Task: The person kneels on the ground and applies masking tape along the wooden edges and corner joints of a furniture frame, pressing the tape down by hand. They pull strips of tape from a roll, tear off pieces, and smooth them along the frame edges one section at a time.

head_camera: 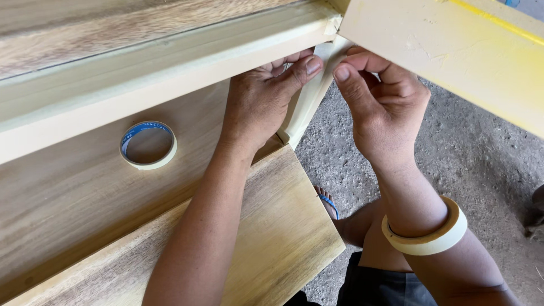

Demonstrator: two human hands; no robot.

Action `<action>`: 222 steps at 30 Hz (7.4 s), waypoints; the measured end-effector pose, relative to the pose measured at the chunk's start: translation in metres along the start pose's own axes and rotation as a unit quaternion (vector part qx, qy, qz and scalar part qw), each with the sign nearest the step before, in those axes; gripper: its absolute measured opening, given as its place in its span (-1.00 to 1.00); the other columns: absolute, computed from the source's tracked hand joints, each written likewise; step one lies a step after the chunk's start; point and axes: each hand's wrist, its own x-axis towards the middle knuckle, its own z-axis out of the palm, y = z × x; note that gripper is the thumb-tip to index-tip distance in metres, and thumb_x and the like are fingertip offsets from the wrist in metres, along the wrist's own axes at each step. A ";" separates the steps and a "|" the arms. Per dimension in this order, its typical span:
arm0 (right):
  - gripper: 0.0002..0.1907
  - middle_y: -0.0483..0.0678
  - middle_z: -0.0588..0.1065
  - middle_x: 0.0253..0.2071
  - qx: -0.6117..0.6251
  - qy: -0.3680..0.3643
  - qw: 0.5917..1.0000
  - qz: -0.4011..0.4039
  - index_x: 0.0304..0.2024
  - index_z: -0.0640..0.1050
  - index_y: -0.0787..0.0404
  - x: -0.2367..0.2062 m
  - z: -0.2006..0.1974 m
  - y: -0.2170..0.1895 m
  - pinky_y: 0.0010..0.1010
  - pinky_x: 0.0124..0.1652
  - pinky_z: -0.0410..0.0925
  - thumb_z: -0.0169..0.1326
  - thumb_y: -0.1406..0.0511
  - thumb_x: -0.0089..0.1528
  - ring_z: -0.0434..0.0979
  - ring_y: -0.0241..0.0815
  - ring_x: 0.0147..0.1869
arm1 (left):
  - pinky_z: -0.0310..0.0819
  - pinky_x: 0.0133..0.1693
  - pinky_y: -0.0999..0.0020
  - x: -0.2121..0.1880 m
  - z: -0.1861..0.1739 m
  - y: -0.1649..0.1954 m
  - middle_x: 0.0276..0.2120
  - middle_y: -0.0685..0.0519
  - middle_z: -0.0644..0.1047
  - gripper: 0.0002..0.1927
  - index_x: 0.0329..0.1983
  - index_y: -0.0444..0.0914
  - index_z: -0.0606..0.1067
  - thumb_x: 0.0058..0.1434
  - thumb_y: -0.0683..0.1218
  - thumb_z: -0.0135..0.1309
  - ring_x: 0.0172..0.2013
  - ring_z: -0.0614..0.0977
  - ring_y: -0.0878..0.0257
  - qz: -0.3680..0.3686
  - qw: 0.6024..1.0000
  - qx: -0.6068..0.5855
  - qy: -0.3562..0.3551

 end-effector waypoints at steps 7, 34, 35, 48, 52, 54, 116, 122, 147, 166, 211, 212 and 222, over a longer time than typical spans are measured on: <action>-0.89 -0.01 0.59 -0.22 -0.006 -0.016 1.000 -0.012 -0.13 0.60 0.39 0.004 -0.004 0.004 -0.69 -0.33 0.33 0.20 0.45 0.52 0.47 -0.45 -0.32 | 0.71 0.00 0.39 0.004 -0.011 0.000 -0.15 0.10 0.72 -0.62 -0.03 -0.18 0.62 0.20 0.12 0.26 -0.04 0.74 0.34 -0.015 0.999 0.035 -0.008; -0.92 0.00 0.61 -0.09 -0.033 -0.023 0.996 -0.077 -0.02 0.56 0.30 0.023 0.004 0.007 -0.51 -0.01 0.58 0.23 0.43 0.48 0.66 -0.29 -0.03 | 0.75 -0.01 0.31 0.001 0.002 -0.001 -0.15 0.06 0.73 -0.63 -0.01 -0.18 0.63 0.26 0.13 0.21 -0.05 0.78 0.28 0.011 0.997 0.073 0.009; -0.91 0.01 0.61 -0.08 -0.035 -0.021 0.996 -0.077 -0.01 0.56 0.31 0.023 0.004 0.007 -0.50 -0.01 0.58 0.23 0.43 0.49 0.66 -0.29 -0.03 | 0.76 -0.03 0.30 0.000 0.002 -0.002 -0.16 0.05 0.73 -0.63 -0.02 -0.20 0.64 0.24 0.12 0.21 -0.08 0.79 0.27 -0.003 0.997 0.075 0.014; -0.88 0.02 0.60 -0.03 -0.014 -0.053 0.993 -0.104 0.06 0.54 0.30 0.023 -0.001 0.006 -0.45 0.06 0.60 0.20 0.37 0.54 0.68 -0.23 0.04 | 0.57 -0.16 0.23 -0.036 -0.028 -0.027 -0.38 -0.11 0.62 -0.39 -0.32 -0.26 0.62 0.34 0.36 0.00 -0.30 0.67 0.14 -0.310 0.910 0.256 -0.102; -0.89 0.01 0.60 -0.05 -0.019 -0.053 0.993 -0.100 0.03 0.55 0.30 0.022 -0.003 0.010 -0.47 0.00 0.60 0.20 0.36 0.54 0.68 -0.24 0.00 | 0.53 -0.25 0.35 -0.040 -0.026 -0.051 -0.38 0.00 0.66 -0.59 -0.32 -0.25 0.63 0.25 0.19 0.14 -0.36 0.62 0.28 -0.329 0.930 0.128 -0.103; -0.88 0.02 0.60 -0.05 -0.021 -0.058 0.993 -0.097 0.04 0.55 0.31 0.021 -0.004 0.011 -0.47 0.01 0.59 0.19 0.36 0.55 0.68 -0.25 0.00 | 0.55 -0.26 0.36 -0.042 -0.027 -0.061 -0.37 -0.03 0.66 -0.65 -0.28 -0.30 0.63 0.26 0.10 0.17 -0.37 0.61 0.27 -0.317 0.941 0.074 -0.095; -0.40 -0.06 0.39 -0.26 -0.201 -0.069 0.977 0.023 -0.21 0.34 0.19 -0.030 -0.003 0.099 -0.40 -0.21 0.43 0.39 -0.03 0.13 0.39 -0.22 -0.23 | 0.61 -0.24 0.36 -0.031 -0.022 -0.071 -0.33 0.07 0.71 -0.79 -0.22 -0.22 0.65 0.27 0.01 0.19 -0.33 0.68 0.31 -0.214 0.950 0.198 -0.114; -0.44 -0.15 0.41 -0.36 -0.148 -0.079 0.986 0.018 -0.26 0.36 0.18 -0.003 -0.012 0.082 -0.45 -0.29 0.41 0.38 0.00 0.07 0.42 -0.29 -0.31 | 0.58 -0.18 0.33 -0.023 -0.030 -0.067 -0.30 0.04 0.71 -0.76 -0.21 -0.21 0.67 0.25 0.05 0.24 -0.30 0.69 0.29 -0.251 0.929 0.234 -0.141; -0.27 0.03 0.36 -0.20 -0.258 -0.092 0.952 0.139 -0.11 0.28 0.28 -0.035 0.019 0.053 -0.28 -0.22 0.51 0.44 0.01 0.04 0.52 -0.13 -0.17 | 0.61 -0.24 0.39 -0.011 -0.043 -0.085 -0.31 0.06 0.67 -0.84 -0.30 -0.25 0.57 0.16 -0.10 0.31 -0.30 0.68 0.30 -0.179 0.941 0.262 -0.118; -0.48 0.16 0.37 -0.10 -0.271 -0.103 0.956 -0.034 0.12 0.37 0.40 -0.061 -0.003 0.070 -0.12 -0.24 0.43 0.16 0.29 0.17 0.47 0.17 -0.10 | 0.23 0.41 0.01 -0.045 0.079 -0.001 0.45 -0.36 0.15 -0.38 0.54 -0.37 0.10 0.51 -0.05 -0.10 0.46 0.22 -0.18 0.167 0.927 0.301 0.151; -0.45 -0.11 0.25 -0.58 -0.078 -0.197 0.957 0.199 -0.46 0.35 0.16 -0.027 -0.018 0.116 -0.30 -0.49 0.18 0.38 -0.02 0.05 0.21 -0.25 -0.50 | 0.27 0.32 0.25 -0.104 0.057 -0.052 0.39 -0.21 0.37 -0.42 0.53 -0.31 0.04 0.49 -0.06 -0.27 0.39 0.39 0.06 -0.101 0.991 0.043 0.083; -0.49 -0.13 0.28 -0.57 -0.058 -0.184 0.960 0.205 -0.45 0.38 0.16 -0.023 -0.017 0.114 -0.32 -0.48 0.20 0.37 -0.01 0.09 0.24 -0.26 -0.48 | 0.29 0.33 0.24 -0.101 0.053 -0.051 0.38 -0.20 0.39 -0.41 0.53 -0.31 0.05 0.48 -0.03 -0.27 0.39 0.40 0.05 -0.120 0.988 0.042 0.083; -0.47 -0.11 0.41 -0.43 -0.086 -0.174 0.976 0.100 -0.29 0.51 0.24 -0.017 -0.019 0.106 -0.30 -0.40 0.33 0.40 -0.02 0.06 0.40 -0.18 -0.38 | 0.10 0.39 0.18 -0.090 0.053 -0.030 0.41 -0.19 0.34 -0.15 0.54 -0.32 0.00 0.42 0.36 -0.54 0.44 0.31 0.03 -0.149 0.981 0.101 0.069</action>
